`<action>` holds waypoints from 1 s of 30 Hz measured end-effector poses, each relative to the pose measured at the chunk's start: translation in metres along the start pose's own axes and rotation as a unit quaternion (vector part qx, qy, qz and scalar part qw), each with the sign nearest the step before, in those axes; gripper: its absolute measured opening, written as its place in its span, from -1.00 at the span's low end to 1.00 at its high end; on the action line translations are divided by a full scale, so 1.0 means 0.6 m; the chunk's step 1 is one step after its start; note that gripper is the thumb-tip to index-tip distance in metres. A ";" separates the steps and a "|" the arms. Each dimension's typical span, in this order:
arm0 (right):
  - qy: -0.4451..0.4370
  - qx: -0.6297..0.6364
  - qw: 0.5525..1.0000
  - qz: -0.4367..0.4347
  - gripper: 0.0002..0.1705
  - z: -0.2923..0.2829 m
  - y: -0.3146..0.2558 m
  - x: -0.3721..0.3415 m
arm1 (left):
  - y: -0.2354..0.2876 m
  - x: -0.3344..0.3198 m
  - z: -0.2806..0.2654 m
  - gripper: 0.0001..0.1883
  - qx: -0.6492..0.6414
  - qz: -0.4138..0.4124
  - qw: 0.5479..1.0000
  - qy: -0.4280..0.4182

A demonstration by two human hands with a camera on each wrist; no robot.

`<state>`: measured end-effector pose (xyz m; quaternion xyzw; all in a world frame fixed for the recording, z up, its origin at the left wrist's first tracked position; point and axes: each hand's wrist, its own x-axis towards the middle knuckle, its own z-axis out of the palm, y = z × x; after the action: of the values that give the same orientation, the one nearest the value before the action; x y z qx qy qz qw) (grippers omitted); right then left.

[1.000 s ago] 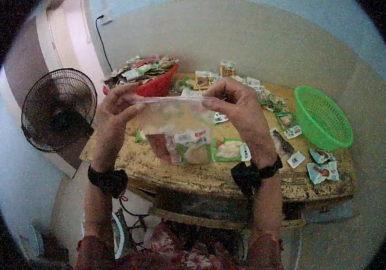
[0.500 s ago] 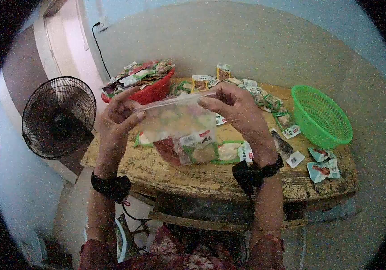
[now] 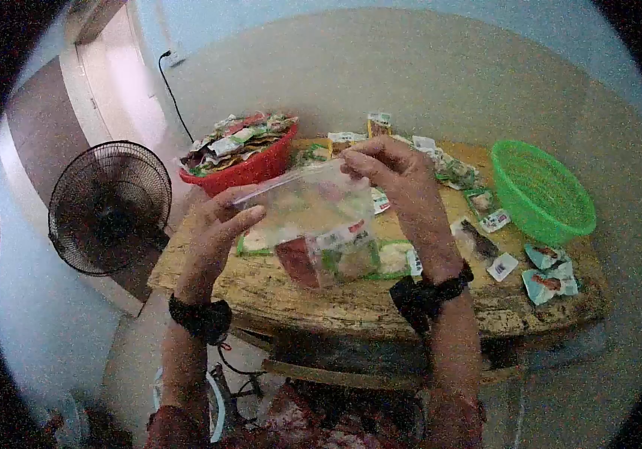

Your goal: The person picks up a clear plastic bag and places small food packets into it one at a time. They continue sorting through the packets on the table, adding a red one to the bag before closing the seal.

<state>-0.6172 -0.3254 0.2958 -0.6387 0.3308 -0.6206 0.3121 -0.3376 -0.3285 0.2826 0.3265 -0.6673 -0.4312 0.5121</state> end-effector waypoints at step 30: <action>0.007 0.013 1.000 -0.014 -0.81 -0.003 0.031 0.004 | -0.003 0.010 -0.008 -0.86 0.061 0.123 0.985 0.104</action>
<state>-0.6196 -0.3386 0.2821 -0.6348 0.3160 -0.6334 0.3097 -0.3347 -0.3357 0.2838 0.3159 -0.6707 -0.2868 0.6067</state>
